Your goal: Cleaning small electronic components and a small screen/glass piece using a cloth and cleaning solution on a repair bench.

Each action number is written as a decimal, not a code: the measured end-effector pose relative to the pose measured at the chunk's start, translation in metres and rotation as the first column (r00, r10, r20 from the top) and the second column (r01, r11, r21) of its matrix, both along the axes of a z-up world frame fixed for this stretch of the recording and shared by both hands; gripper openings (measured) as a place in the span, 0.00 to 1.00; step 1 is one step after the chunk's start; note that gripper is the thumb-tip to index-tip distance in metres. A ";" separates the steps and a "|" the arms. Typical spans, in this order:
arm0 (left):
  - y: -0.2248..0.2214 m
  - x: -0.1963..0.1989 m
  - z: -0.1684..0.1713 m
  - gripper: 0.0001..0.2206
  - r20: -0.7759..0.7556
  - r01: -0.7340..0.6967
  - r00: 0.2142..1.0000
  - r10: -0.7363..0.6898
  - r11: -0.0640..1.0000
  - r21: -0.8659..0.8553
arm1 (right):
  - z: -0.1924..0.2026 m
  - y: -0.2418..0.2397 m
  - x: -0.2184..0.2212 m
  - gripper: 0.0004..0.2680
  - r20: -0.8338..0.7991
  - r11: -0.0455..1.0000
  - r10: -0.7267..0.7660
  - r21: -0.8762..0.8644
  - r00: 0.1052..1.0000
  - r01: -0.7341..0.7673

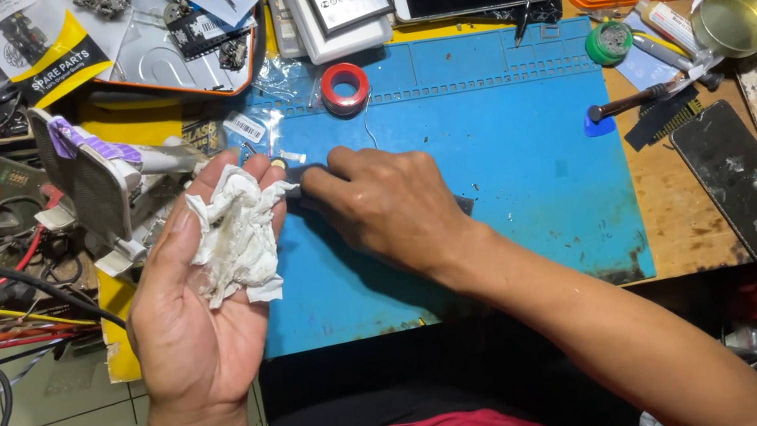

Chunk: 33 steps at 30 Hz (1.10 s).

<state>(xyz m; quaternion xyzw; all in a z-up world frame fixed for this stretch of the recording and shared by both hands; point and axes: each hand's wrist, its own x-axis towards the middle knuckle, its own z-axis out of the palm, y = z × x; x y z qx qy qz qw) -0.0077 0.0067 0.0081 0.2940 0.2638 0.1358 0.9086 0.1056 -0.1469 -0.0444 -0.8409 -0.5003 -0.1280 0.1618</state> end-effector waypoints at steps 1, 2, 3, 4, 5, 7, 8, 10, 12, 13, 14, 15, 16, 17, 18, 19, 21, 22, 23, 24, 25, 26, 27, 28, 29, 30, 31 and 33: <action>0.001 -0.001 0.000 0.26 -0.004 -0.005 1.000 0.005 1.000 -0.008 | 0.001 0.001 0.004 0.05 -0.012 1.000 -0.014 -0.001 1.000 0.014; 0.000 0.000 0.000 0.26 -0.001 -0.007 1.000 0.007 1.000 -0.008 | 0.012 -0.009 0.003 0.05 -0.009 1.000 -0.012 -0.001 1.000 0.012; 0.000 -0.002 0.000 0.26 -0.014 -0.007 1.000 0.007 1.000 -0.007 | 0.023 -0.017 0.002 0.06 -0.045 0.999 -0.018 -0.028 0.999 0.017; 0.000 -0.003 0.000 0.26 -0.028 -0.007 1.000 0.006 1.000 -0.006 | 0.033 -0.025 0.000 0.07 -0.081 0.998 -0.024 -0.054 0.996 0.020; 0.000 -0.004 -0.004 0.26 -0.029 -0.009 1.000 0.009 1.000 -0.009 | 0.032 -0.032 0.000 0.07 -0.082 0.998 -0.022 -0.057 0.996 0.017; -0.002 -0.006 -0.011 0.26 -0.028 0.039 0.999 -0.039 0.999 0.003 | 0.032 -0.049 -0.001 0.06 0.053 0.968 -0.112 -0.220 0.992 0.121; -0.005 -0.004 -0.011 0.26 -0.027 0.042 0.999 -0.042 0.999 0.000 | 0.026 -0.044 0.003 0.06 0.053 0.967 -0.115 -0.223 0.992 0.124; -0.013 0.003 -0.009 0.27 -0.133 0.034 0.990 -0.037 0.999 -0.024 | 0.015 -0.037 0.008 0.02 0.029 0.984 -0.096 -0.147 0.995 0.100; -0.017 0.004 -0.009 0.27 -0.121 0.051 0.991 -0.054 0.998 -0.032 | 0.018 -0.027 0.014 0.04 -0.027 0.987 -0.108 -0.121 0.994 0.104; -0.019 0.003 -0.009 0.28 -0.114 0.055 0.992 -0.059 0.998 -0.039 | 0.018 -0.022 0.017 0.06 -0.086 0.991 -0.104 -0.094 0.991 0.096; -0.017 0.002 -0.008 0.28 -0.114 0.059 0.991 -0.063 0.997 -0.039 | 0.027 -0.026 0.008 0.06 -0.087 0.991 -0.109 -0.094 0.990 0.100; -0.015 0.001 -0.007 0.28 -0.113 0.046 0.992 -0.048 0.999 -0.021 | 0.036 -0.029 -0.001 0.05 -0.060 0.988 -0.123 -0.102 0.991 0.116; -0.013 0.000 -0.007 0.28 -0.111 0.034 0.993 -0.034 0.999 -0.002 | 0.045 -0.033 -0.010 0.06 -0.033 0.985 -0.137 -0.110 0.990 0.132; -0.010 -0.001 -0.007 0.28 -0.111 0.043 0.993 -0.044 0.999 -0.009 | 0.048 -0.040 -0.025 0.06 -0.033 0.983 -0.146 -0.117 0.989 0.141; -0.007 -0.001 -0.008 0.28 -0.123 0.023 0.992 -0.022 1.000 0.010 | 0.052 -0.047 -0.040 0.03 0.010 0.994 -0.042 -0.101 0.999 0.042; -0.003 -0.001 -0.009 0.28 -0.134 0.004 0.991 0.000 1.000 0.031 | 0.056 -0.054 -0.056 0.02 0.053 0.994 0.063 -0.087 0.997 -0.058; -0.004 0.001 -0.015 0.28 -0.097 0.041 0.995 -0.037 0.998 0.037 | 0.032 -0.076 -0.058 0.04 0.026 0.989 0.105 -0.110 0.994 -0.102; -0.004 0.000 -0.017 0.28 -0.061 0.067 0.996 -0.064 0.997 0.050 | 0.021 -0.087 -0.061 0.06 0.000 0.980 0.156 -0.125 0.988 -0.155; -0.009 0.004 -0.015 0.28 -0.062 0.074 0.996 -0.071 0.996 0.048 | 0.020 -0.091 -0.054 0.06 -0.002 0.981 0.149 -0.127 0.989 -0.148; -0.014 0.008 -0.012 0.28 -0.110 0.080 0.991 -0.076 0.996 0.034 | 0.019 -0.096 -0.048 0.06 0.058 0.988 0.121 -0.099 0.991 -0.115; -0.019 0.011 -0.009 0.29 -0.153 0.083 0.985 -0.079 0.996 0.021 | 0.019 -0.101 -0.041 0.06 0.120 0.994 0.093 -0.070 0.988 -0.085; -0.023 0.014 -0.009 0.29 -0.151 0.088 0.985 -0.084 0.996 0.020 | 0.015 -0.106 -0.031 0.06 0.122 0.994 0.089 -0.072 0.989 -0.080; -0.026 0.017 -0.009 0.28 -0.163 0.090 0.982 -0.091 0.996 -0.012 | 0.012 -0.110 -0.021 0.06 0.169 0.994 0.043 -0.103 0.985 -0.025; -0.030 0.019 -0.009 0.28 -0.175 0.092 0.980 -0.098 0.995 -0.043 | 0.008 -0.115 -0.012 0.07 0.218 0.991 -0.002 -0.132 0.976 0.031; -0.034 0.020 -0.010 0.28 -0.175 0.095 0.979 -0.102 0.994 -0.045 | 0.008 -0.119 -0.005 0.07 0.218 0.990 -0.004 -0.133 0.976 0.034; -0.037 0.020 -0.010 0.27 -0.180 0.103 0.977 -0.111 0.993 -0.050 | 0.007 -0.123 0.003 0.07 0.198 0.989 -0.034 -0.137 0.980 0.062; -0.040 0.022 -0.011 0.27 -0.183 0.110 0.976 -0.118 0.992 -0.054 | 0.007 -0.126 0.012 0.06 0.180 0.986 -0.062 -0.140 0.982 0.088; -0.042 0.025 -0.009 0.27 -0.192 0.130 0.971 -0.140 0.989 -0.064 | 0.031 -0.134 0.004 0.04 0.147 0.994 -0.014 -0.101 0.989 0.029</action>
